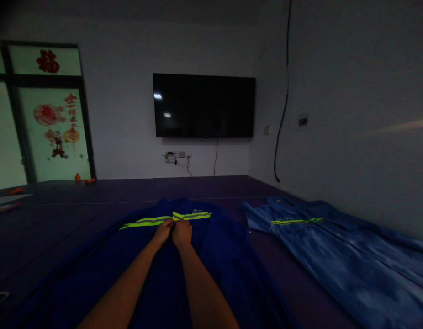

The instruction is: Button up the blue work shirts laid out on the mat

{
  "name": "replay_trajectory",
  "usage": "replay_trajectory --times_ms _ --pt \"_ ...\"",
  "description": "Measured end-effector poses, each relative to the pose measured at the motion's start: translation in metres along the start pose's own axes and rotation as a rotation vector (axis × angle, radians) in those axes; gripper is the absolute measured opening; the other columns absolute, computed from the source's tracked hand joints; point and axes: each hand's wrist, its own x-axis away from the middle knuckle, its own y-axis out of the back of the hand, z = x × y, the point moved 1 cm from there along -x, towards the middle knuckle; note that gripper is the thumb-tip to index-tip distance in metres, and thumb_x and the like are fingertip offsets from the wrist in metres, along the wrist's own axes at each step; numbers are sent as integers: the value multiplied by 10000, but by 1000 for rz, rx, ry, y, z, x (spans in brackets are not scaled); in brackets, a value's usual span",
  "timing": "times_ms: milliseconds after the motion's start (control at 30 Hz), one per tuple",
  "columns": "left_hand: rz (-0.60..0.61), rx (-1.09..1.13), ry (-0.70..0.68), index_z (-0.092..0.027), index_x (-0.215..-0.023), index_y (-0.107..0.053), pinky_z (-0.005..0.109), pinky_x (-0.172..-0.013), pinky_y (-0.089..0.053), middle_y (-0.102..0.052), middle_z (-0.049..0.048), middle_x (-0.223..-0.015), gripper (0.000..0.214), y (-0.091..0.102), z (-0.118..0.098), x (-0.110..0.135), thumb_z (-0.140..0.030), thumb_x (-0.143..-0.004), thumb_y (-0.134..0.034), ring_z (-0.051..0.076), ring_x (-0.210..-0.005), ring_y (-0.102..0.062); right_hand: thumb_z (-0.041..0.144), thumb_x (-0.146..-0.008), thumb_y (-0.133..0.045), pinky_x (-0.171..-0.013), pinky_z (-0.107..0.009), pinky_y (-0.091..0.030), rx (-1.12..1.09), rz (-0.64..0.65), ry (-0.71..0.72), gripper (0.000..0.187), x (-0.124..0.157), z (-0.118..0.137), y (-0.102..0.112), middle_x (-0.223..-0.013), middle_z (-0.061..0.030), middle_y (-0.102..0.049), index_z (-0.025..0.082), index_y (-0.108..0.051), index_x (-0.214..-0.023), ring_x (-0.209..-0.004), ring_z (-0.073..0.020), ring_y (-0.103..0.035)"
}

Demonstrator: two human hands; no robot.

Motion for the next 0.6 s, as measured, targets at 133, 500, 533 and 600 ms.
replay_trajectory --times_ms 133,500,533,600 --pt "-63 242 6 -168 -967 -660 291 -871 -443 -674 21 -1014 326 3 3 1 -131 -770 -402 169 -983 -592 167 -857 -376 -807 -231 -374 -105 -17 16 339 -8 -1 0 -1132 -55 -590 232 -578 -1120 -1026 -165 -530" --pt "-131 361 28 -179 -915 -686 321 -932 -413 -674 32 -1010 307 6 6 2 -102 -721 -461 179 -982 -594 241 -799 -496 -627 -195 -395 -176 -71 -150 209 -11 -4 -2 -862 -72 -688 189 -690 -854 -803 -169 -622" --pt "-135 361 27 -181 -912 -686 321 -933 -412 -674 31 -1010 307 6 6 2 -101 -720 -461 178 -983 -593 234 -799 -490 -628 -195 -395 -175 -70 -144 213 -10 -3 -2 -865 -72 -688 190 -692 -855 -805 -168 -622" --pt "-141 361 26 -189 -901 -688 322 -928 -417 -674 24 -1007 301 5 6 3 -107 -721 -460 178 -980 -594 240 -802 -485 -634 -196 -397 -174 -66 -130 220 -9 -3 -1 -881 -63 -686 201 -691 -867 -815 -166 -619"
